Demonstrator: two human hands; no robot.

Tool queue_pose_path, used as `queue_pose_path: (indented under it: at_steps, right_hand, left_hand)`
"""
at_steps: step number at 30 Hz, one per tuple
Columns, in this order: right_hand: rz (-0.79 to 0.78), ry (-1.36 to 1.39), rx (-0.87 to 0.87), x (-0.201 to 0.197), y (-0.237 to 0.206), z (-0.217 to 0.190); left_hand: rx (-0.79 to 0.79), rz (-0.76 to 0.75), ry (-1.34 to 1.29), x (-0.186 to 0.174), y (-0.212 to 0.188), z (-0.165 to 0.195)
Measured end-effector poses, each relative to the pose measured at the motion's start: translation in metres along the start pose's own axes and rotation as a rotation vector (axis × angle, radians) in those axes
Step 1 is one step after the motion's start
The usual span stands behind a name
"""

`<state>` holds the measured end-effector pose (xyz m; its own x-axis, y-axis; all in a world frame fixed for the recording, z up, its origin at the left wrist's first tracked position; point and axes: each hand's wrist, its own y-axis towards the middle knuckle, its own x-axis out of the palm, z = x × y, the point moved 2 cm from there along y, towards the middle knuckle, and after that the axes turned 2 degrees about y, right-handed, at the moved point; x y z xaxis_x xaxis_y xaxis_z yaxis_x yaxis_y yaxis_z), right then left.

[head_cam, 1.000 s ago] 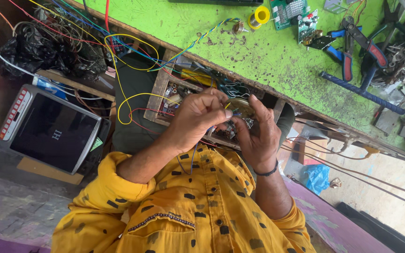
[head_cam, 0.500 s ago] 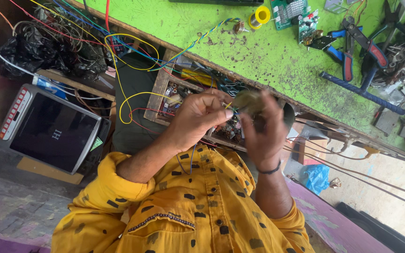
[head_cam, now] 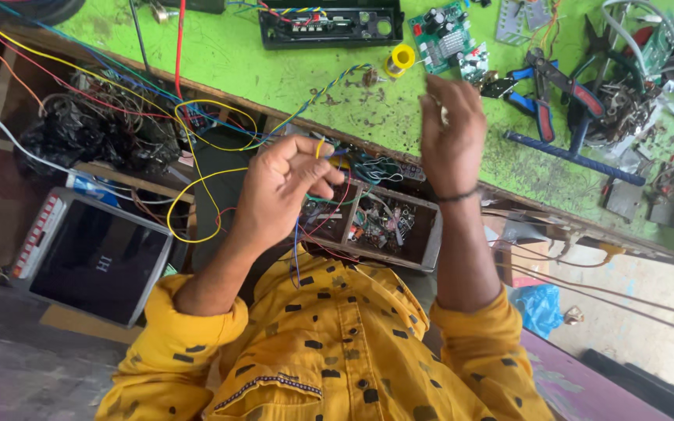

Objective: The person strips and twists colored wires, then uses a soldering iron to attach them to a small circuit board. They also use pliers to trim wire ends and handle a green PCB and a black plastic housing during the process.

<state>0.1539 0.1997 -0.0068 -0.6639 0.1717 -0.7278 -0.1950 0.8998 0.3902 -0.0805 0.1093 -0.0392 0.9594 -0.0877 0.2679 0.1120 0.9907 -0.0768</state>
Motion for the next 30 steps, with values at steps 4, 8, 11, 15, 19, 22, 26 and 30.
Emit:
queue_pose_path:
  at_steps: [4,8,11,15,19,22,26,30]
  right_hand:
    - [-0.061,-0.04,-0.004,0.027,0.029,-0.031]
    - [-0.049,-0.152,-0.055,0.043,0.031,-0.05]
    - [-0.027,-0.056,-0.05,0.04,0.024,-0.048]
    - [-0.16,0.097,0.084,0.034,0.018,-0.03]
    - [-0.183,0.236,0.166,0.031,0.011,-0.021]
    - [-0.127,0.177,-0.068,0.028,0.007,-0.024]
    - [-0.137,0.219,-0.062,0.027,0.001,-0.021]
    - [-0.172,0.236,-0.074,0.028,-0.005,-0.017]
  left_hand:
    - [0.057,0.026,0.04,-0.008,0.015,0.005]
    - [0.038,0.054,0.006,-0.011,0.025,0.007]
    - [0.063,0.058,0.006,-0.009,0.03,0.012]
    - [-0.163,0.052,0.322,-0.006,0.044,0.022]
    - [0.0,-0.165,0.387,0.005,0.086,0.034]
    - [-0.119,-0.346,-0.019,0.009,0.1,0.035]
    - [-0.206,-0.315,-0.066,0.009,0.097,0.029]
    - [-0.22,-0.283,-0.042,0.007,0.093,0.025]
